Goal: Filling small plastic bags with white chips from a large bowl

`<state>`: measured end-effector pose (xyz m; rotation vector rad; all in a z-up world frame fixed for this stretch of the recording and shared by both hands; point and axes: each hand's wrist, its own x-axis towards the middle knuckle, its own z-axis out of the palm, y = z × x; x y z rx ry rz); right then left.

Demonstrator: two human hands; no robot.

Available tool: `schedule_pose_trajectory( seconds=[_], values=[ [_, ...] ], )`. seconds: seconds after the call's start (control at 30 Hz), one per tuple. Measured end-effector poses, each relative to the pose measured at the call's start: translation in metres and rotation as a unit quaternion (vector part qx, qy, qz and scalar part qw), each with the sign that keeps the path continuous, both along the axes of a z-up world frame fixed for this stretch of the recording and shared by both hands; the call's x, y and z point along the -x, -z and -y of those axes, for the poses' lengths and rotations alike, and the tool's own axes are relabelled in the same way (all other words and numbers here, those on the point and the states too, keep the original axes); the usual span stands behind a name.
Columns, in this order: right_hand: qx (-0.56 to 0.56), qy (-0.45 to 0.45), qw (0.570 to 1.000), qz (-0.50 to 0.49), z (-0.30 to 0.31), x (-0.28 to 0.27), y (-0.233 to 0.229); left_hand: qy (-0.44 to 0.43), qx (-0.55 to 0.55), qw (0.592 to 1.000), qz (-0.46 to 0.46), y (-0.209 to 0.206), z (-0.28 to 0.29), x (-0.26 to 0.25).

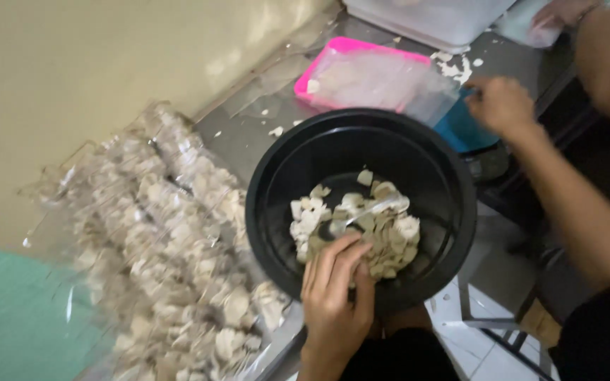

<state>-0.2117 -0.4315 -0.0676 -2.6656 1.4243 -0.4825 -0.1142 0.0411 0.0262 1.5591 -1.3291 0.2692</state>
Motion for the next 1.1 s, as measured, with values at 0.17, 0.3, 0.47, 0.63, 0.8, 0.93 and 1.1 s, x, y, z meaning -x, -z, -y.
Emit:
schedule_pose_trajectory(
  seconds=[0.17,0.3,0.47,0.63,0.8,0.93,1.1],
  values=[
    [0.013,-0.065,0.998,-0.010,-0.012,-0.035,-0.007,-0.086,-0.084,0.992,0.045,0.012,0.004,0.002],
    [-0.022,-0.148,0.988,-0.020,-0.048,-0.071,-0.042,-0.174,-0.085,0.980,0.035,0.017,0.010,0.011],
    [0.212,-0.224,0.951,0.033,-0.001,-0.104,0.011,-0.179,-0.076,0.979,0.054,0.021,0.013,0.008],
    [0.185,-0.233,0.934,0.196,-0.018,-0.085,-0.033,-0.166,-0.068,0.982,0.055,0.019,0.013,0.007],
    [-0.065,-0.223,0.876,0.424,-0.069,-0.038,-0.088,-0.141,-0.063,0.986,0.058,0.018,0.009,0.006],
    [-0.167,-0.186,0.852,0.461,-0.145,-0.002,-0.127,-0.107,-0.069,0.992,0.011,0.023,0.002,0.006],
    [-0.435,-0.168,0.700,0.540,-0.232,0.044,-0.117,0.096,0.034,0.932,-0.349,0.004,-0.008,0.014]
  ],
)
